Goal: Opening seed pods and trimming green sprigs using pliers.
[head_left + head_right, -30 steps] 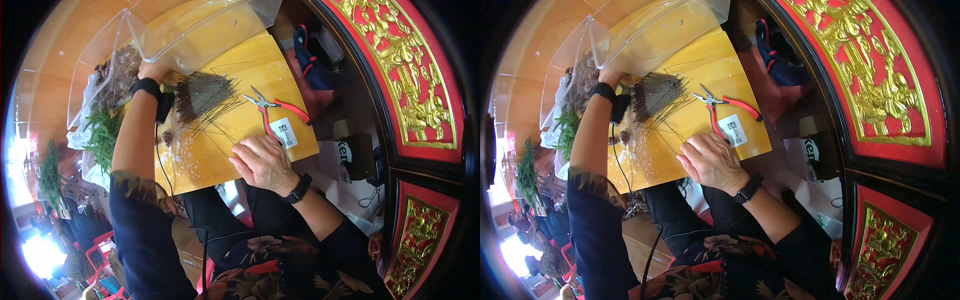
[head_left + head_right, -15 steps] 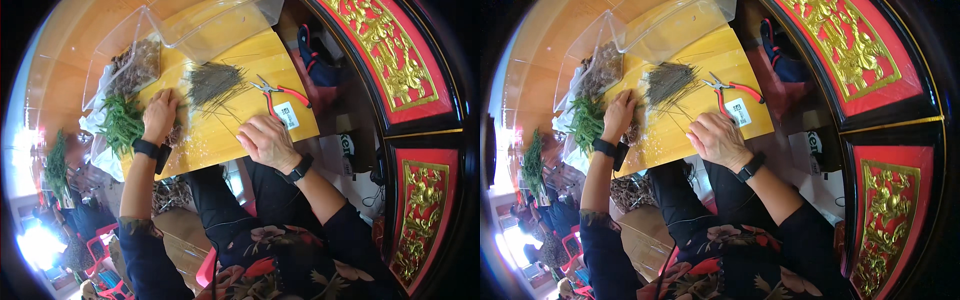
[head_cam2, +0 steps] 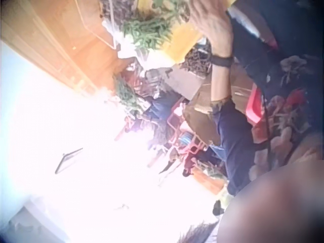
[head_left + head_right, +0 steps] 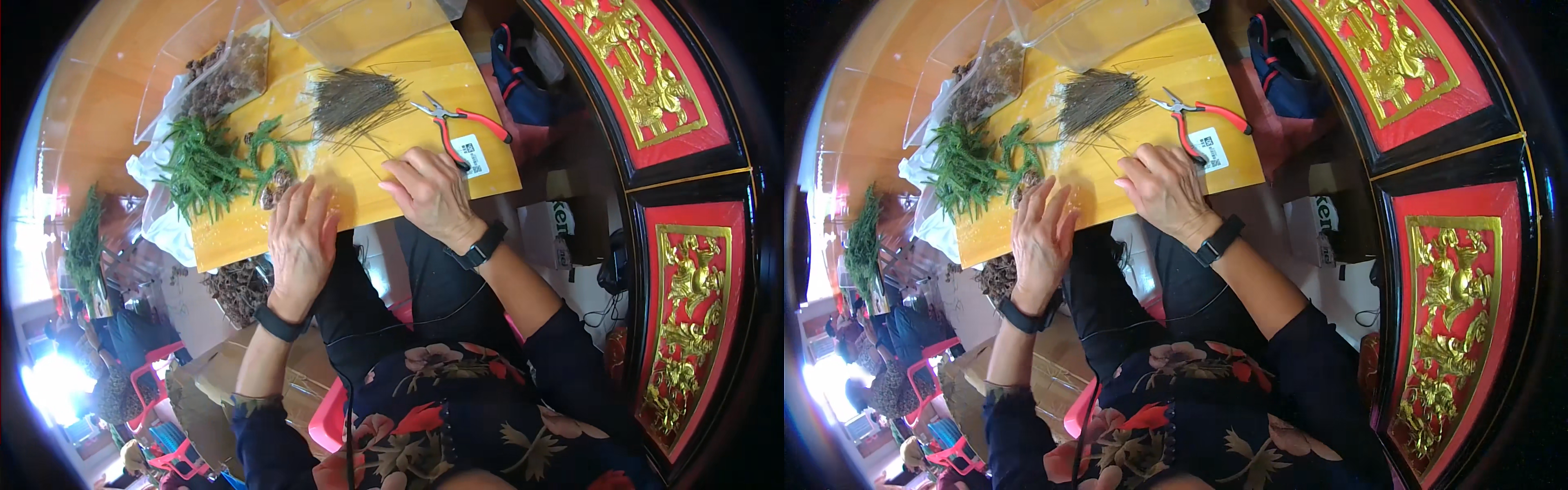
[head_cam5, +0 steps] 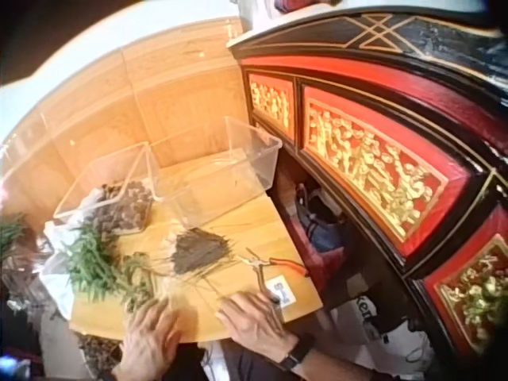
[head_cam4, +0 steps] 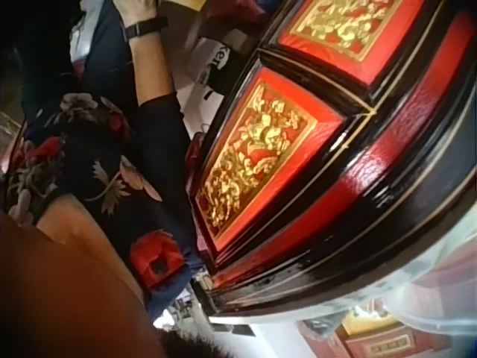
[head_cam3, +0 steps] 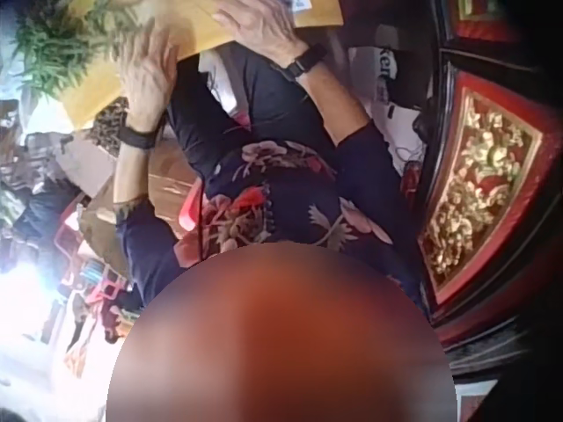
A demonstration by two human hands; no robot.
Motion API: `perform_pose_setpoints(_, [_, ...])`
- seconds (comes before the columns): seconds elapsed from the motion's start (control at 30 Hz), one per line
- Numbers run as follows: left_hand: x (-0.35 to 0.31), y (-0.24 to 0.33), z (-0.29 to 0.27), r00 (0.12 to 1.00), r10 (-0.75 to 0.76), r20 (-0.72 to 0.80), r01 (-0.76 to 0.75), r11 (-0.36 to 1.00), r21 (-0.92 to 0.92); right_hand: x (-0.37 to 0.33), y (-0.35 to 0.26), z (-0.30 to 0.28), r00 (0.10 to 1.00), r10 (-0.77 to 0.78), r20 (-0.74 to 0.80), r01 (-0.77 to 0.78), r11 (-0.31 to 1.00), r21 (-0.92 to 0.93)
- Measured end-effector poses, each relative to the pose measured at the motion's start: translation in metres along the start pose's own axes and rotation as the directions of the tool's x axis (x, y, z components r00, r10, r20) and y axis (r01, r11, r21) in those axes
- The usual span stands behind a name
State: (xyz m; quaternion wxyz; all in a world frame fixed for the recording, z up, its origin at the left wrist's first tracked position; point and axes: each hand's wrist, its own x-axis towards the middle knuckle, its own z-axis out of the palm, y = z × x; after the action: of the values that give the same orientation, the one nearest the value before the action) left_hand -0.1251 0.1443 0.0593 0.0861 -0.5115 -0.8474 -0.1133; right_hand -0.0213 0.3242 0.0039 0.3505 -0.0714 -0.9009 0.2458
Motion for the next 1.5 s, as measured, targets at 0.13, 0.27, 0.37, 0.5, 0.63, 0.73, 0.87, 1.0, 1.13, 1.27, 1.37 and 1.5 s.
perform_pose_setpoints(0.13, [-0.016,-0.018,0.005,0.976,-0.182,-0.119,0.178,0.983,-0.044,0.0,-0.016,0.014,0.998,0.052,0.028,-0.05,0.994,-0.098])
perform_pose_setpoints(0.27, [-0.015,-0.033,0.006,0.922,-0.314,-0.226,0.308,0.949,-0.06,-0.004,-0.025,0.019,0.997,0.053,0.051,-0.042,0.981,-0.19])
perform_pose_setpoints(0.37, [-0.006,-0.046,0.008,0.882,-0.416,-0.22,0.389,0.908,-0.157,-0.004,-0.029,0.02,0.997,0.04,0.068,-0.023,0.971,-0.236])
perform_pose_setpoints(0.5, [0.012,-0.078,0.005,0.853,-0.481,-0.205,0.467,0.877,-0.114,-0.006,-0.037,0.02,0.994,0.03,0.101,0.001,0.957,-0.289])
perform_pose_setpoints(0.63, [0.027,-0.097,0.001,0.876,-0.402,-0.268,0.385,0.916,-0.114,-0.013,-0.047,0.022,0.99,0.007,0.144,0.04,0.946,-0.323])
perform_pose_setpoints(0.73, [0.031,-0.096,-0.005,0.886,-0.426,-0.182,0.417,0.905,-0.087,-0.019,-0.054,0.026,0.983,0.02,0.182,0.045,0.938,-0.344])
perform_pose_setpoints(0.87, [0.013,-0.071,-0.005,0.917,-0.388,-0.097,0.376,0.918,-0.124,-0.024,-0.053,0.025,0.98,0.06,0.188,-0.003,0.956,-0.292])
perform_pose_setpoints(1.0, [-0.003,-0.047,0.005,0.942,-0.322,-0.09,0.321,0.947,-0.027,-0.023,-0.06,0.017,0.97,0.089,0.227,-0.027,0.965,-0.263])
perform_pose_setpoints(1.13, [0.0,-0.045,0.013,0.932,-0.328,-0.151,0.34,0.938,0.061,-0.025,-0.058,0.016,0.976,0.06,0.207,-0.007,0.969,-0.247])
perform_pose_setpoints(1.27, [-0.004,-0.051,0.007,0.906,-0.379,-0.19,0.379,0.925,-0.038,-0.027,-0.06,0.019,0.957,0.02,0.288,0.076,0.945,-0.319])
perform_pose_setpoints(1.37, [-0.011,-0.035,-0.006,0.872,-0.455,-0.18,0.38,0.861,-0.338,-0.028,-0.058,0.019,0.947,0.005,0.321,0.107,0.938,-0.33])
perform_pose_setpoints(1.5, [-0.058,-0.022,-0.007,0.748,-0.663,-0.034,0.383,0.473,-0.793,-0.028,-0.064,0.023,0.942,-0.014,0.336,0.14,0.925,-0.354])
